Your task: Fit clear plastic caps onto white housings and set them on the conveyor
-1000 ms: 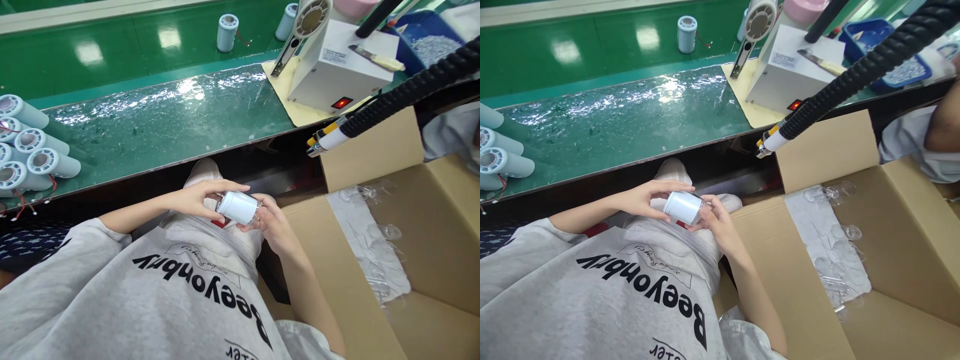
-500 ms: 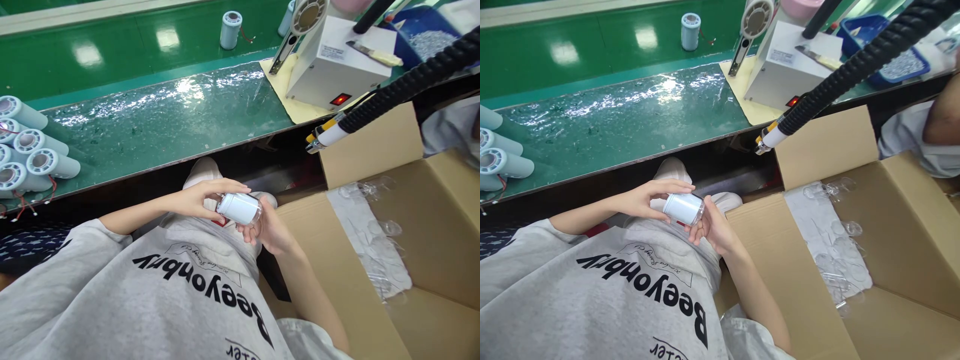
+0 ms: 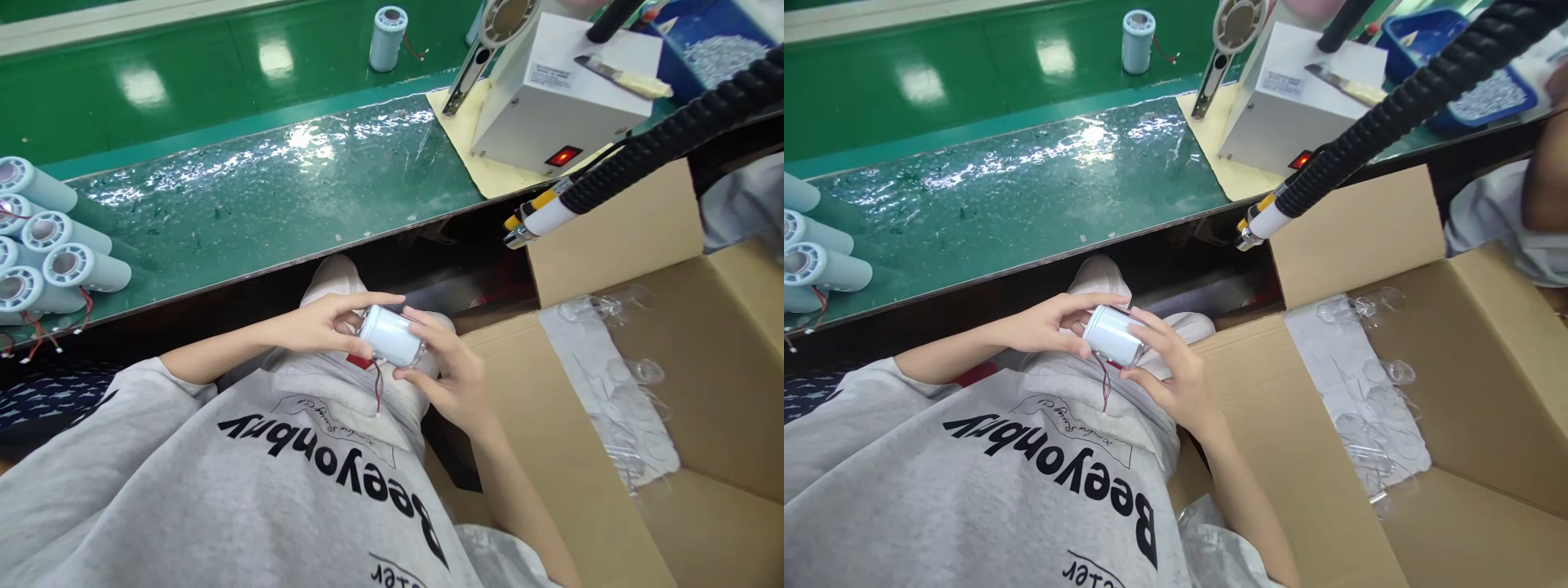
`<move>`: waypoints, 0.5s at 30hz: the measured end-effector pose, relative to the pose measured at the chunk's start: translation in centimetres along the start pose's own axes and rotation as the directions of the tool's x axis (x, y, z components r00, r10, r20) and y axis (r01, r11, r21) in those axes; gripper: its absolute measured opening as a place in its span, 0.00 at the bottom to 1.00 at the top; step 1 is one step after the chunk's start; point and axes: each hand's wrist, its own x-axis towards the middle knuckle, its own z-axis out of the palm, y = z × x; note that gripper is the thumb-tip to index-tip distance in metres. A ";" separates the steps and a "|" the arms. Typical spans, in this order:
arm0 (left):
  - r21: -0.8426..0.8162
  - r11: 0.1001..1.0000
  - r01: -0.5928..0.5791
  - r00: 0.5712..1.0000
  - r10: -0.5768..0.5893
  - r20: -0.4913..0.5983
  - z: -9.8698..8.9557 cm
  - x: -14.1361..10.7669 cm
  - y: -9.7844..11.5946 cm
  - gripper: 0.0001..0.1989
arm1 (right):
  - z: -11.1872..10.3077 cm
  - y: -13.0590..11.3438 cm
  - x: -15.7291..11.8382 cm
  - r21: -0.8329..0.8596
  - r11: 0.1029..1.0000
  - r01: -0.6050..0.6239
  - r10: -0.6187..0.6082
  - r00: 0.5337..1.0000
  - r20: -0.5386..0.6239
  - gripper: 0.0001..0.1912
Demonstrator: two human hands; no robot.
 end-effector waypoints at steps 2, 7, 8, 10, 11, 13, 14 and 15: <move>0.085 0.993 -0.084 0.996 0.082 0.025 -0.2 0.1 0.2 0.38 | -0.1 -0.4 0.0 0.198 0.953 -0.227 0.229 0.973 0.016 0.26; 0.056 0.995 -0.077 0.996 0.074 0.057 -0.4 0.0 0.4 0.35 | -0.3 -0.9 0.0 0.363 0.812 -0.456 0.466 0.882 0.067 0.29; 0.037 0.998 -0.051 0.997 0.048 0.058 -0.4 0.0 0.2 0.35 | -0.3 -0.9 -0.1 0.342 0.816 -0.465 0.475 0.878 0.059 0.27; 0.017 1.000 -0.002 0.998 0.001 0.065 -0.4 0.1 -0.5 0.37 | -0.2 -0.7 -0.2 0.314 0.812 -0.492 0.501 0.863 0.057 0.26; 0.009 1.000 0.019 0.997 -0.019 0.068 -0.3 0.1 -0.9 0.38 | 0.0 -0.6 -0.2 0.312 0.801 -0.511 0.519 0.852 0.062 0.26; -0.003 0.998 0.067 0.996 -0.066 0.067 0.0 0.2 -1.5 0.40 | 0.7 -0.4 -0.3 0.336 0.770 -0.543 0.546 0.832 0.093 0.27; -0.002 0.994 0.106 0.992 -0.106 0.063 0.1 0.3 -1.6 0.40 | 1.1 -0.3 -0.3 0.357 0.755 -0.551 0.548 0.828 0.117 0.28; 0.012 0.987 0.159 0.986 -0.159 0.049 0.0 0.3 -1.4 0.39 | 1.4 -0.1 -0.2 0.372 0.747 -0.551 0.539 0.829 0.146 0.29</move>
